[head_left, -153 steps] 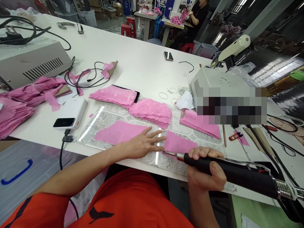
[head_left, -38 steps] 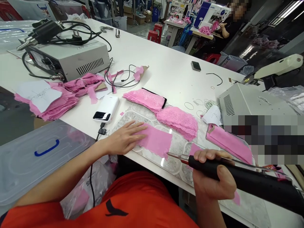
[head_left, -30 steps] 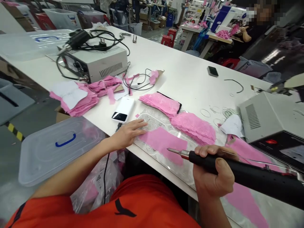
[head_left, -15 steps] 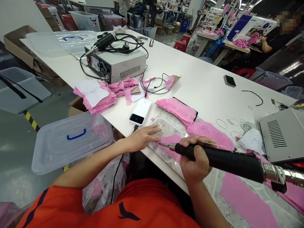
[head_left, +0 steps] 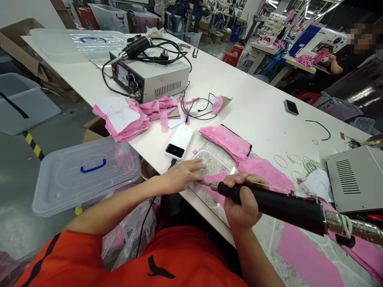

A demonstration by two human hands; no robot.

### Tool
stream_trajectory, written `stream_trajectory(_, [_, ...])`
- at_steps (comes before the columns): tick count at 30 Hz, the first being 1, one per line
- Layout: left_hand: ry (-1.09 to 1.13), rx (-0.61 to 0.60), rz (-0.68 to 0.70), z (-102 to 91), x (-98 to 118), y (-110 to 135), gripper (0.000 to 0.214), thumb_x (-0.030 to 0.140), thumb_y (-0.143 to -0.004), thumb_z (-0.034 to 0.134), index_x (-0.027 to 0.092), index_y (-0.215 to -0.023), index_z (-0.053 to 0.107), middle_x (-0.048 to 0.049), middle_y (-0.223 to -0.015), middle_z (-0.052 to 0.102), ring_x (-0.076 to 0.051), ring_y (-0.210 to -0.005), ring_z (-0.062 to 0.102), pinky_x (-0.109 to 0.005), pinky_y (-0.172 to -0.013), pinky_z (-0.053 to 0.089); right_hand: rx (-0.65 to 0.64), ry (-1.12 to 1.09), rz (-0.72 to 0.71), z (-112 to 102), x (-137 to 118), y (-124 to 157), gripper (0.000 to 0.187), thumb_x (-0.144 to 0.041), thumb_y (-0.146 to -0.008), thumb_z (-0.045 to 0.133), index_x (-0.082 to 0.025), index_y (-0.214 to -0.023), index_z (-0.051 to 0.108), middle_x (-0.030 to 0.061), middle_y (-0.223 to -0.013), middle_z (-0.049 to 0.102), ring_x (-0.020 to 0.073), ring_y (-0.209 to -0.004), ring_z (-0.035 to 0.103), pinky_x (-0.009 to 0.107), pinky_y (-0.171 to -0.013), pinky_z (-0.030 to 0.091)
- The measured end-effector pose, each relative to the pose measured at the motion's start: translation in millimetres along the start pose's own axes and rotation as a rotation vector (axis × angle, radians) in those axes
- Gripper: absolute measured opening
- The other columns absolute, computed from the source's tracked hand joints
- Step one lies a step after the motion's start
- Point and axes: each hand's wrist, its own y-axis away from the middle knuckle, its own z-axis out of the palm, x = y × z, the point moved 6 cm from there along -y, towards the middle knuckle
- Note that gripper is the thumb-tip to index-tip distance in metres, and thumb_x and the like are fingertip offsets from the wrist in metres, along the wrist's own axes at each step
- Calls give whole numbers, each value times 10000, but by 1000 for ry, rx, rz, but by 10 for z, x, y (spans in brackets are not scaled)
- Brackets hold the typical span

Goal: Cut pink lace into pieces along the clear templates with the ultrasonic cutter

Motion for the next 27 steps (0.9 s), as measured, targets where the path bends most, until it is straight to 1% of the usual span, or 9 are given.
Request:
stream_trajectory(13, [-3, -11, 2, -8, 3, -5, 488, -62, -739, 455, 172, -1086, 705, -107, -1381, 533, -313, -1377, 367, -449, -1082, 416, -37, -55, -10, -2, 25, 14, 146, -167, -754, 589, -223, -886, 561, -40, -762, 547, 108, -633, 556, 307, -620, 488])
stream_trajectory(19, [-7, 10, 9, 3, -7, 4, 464, -58, -758, 451, 160, -1076, 710, -118, -1379, 533, -319, -1365, 385, -455, -1080, 419, -43, -51, -15, 6, 23, 9, 131, -184, -763, 586, -223, -884, 554, -39, -757, 538, 108, -633, 553, 307, -619, 484])
stream_trajectory(23, [-20, 23, 10, 3, -12, 6, 462, -60, -750, 457, 173, -1056, 713, -103, -1380, 535, -308, -1363, 391, -449, -1069, 433, -54, -44, -19, 2, 35, 7, 133, -184, -765, 588, -223, -884, 544, -39, -762, 529, 109, -640, 555, 308, -623, 487])
stream_trajectory(27, [-23, 34, 22, 12, -16, 3, 486, -70, -727, 460, 181, -1062, 708, -96, -1377, 539, -298, -1368, 387, -447, -1073, 430, -56, -14, -50, 13, 33, 10, 110, -183, -766, 594, -218, -840, 521, -37, -771, 533, 108, -631, 552, 306, -620, 488])
